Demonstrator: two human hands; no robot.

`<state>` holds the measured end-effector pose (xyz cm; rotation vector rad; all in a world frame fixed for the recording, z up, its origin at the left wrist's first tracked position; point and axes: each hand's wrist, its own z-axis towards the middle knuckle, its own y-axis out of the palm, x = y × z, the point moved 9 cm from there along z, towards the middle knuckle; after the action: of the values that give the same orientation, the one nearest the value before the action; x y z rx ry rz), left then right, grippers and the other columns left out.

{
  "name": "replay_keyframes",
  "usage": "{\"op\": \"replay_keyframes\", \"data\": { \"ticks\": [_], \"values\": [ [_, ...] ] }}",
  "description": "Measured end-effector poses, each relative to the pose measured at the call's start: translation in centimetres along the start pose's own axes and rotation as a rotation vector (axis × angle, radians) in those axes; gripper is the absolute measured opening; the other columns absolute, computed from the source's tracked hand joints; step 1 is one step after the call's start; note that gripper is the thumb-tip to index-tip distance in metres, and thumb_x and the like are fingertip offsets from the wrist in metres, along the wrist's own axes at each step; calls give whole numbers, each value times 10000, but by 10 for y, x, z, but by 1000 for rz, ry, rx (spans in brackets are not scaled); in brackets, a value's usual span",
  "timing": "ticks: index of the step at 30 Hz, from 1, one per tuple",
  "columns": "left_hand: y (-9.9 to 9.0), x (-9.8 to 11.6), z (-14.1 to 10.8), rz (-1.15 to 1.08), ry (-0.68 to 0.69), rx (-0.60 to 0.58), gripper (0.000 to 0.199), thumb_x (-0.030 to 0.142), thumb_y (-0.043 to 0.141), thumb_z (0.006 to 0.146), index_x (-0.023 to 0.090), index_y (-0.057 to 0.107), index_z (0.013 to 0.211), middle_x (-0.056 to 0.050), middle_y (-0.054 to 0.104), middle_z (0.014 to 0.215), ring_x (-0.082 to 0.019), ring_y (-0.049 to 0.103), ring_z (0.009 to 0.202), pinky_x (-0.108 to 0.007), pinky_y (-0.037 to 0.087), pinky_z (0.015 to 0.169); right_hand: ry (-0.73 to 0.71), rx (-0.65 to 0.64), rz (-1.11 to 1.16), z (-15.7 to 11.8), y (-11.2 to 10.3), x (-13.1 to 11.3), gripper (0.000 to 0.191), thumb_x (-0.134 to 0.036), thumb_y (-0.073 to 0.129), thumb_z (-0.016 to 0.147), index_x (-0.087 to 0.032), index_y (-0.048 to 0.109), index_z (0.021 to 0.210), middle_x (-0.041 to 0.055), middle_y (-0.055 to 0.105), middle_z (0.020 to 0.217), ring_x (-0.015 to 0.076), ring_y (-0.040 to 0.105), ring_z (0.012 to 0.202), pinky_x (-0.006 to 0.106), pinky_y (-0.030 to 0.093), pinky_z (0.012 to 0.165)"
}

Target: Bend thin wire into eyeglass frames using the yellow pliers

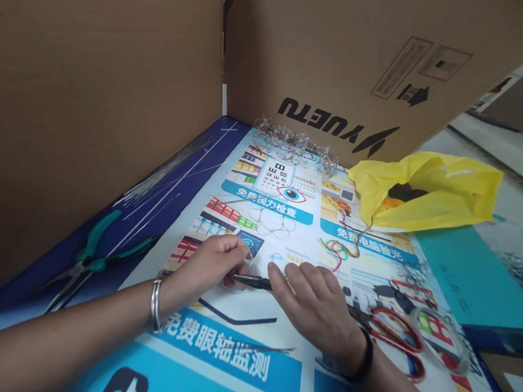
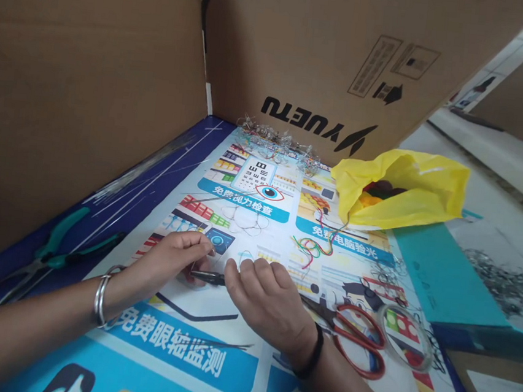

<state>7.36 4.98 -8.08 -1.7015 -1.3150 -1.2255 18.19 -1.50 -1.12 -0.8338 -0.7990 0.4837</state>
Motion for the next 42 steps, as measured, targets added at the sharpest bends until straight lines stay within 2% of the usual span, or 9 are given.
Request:
{"op": "replay_keyframes", "data": {
  "ticks": [16,20,24,29,33,38,42],
  "values": [
    [3,-4,0,-35,-29,-13,247,339,555,776,165,481,617,41,518,556,-95,539,479,-223,485,476,14,-79,71,1,10,-2,263,-181,466,876,-156,551,1123,75,595,925,210,467,823,356,316,695],
    [2,-7,2,-25,-34,4,235,352,548,781,169,492,645,38,530,559,-98,537,478,-224,474,475,18,-97,88,0,13,-2,277,-211,513,859,-150,547,1126,73,593,911,208,464,810,356,314,689],
    [0,-3,2,8,19,7,206,335,520,799,174,500,673,40,530,555,-96,512,468,-213,432,463,40,-145,100,1,16,-2,290,-257,545,853,-152,544,1123,66,584,861,197,457,787,341,307,660],
    [-4,16,-3,217,208,34,248,337,440,861,182,517,684,32,556,610,-107,508,562,-215,405,538,100,-186,137,3,16,0,285,-352,513,878,-158,554,1082,46,562,778,187,453,742,319,299,608],
    [-2,25,-8,407,311,44,281,337,390,896,193,542,707,26,581,643,-118,532,620,-227,403,604,160,-247,219,2,19,0,243,-344,490,888,-156,563,1022,44,560,759,187,477,730,307,316,587],
    [8,26,-15,635,431,-4,226,309,377,906,215,571,837,24,604,686,-122,549,633,-230,389,613,236,-369,369,-3,29,-2,200,-359,472,895,-180,561,886,38,569,742,182,511,714,289,329,568],
    [9,19,-13,734,428,-20,209,287,372,906,215,567,879,12,616,725,-132,562,660,-238,391,612,249,-458,444,-5,31,1,196,-369,499,879,-185,557,909,39,585,804,187,524,767,291,363,621]
  ]
}}
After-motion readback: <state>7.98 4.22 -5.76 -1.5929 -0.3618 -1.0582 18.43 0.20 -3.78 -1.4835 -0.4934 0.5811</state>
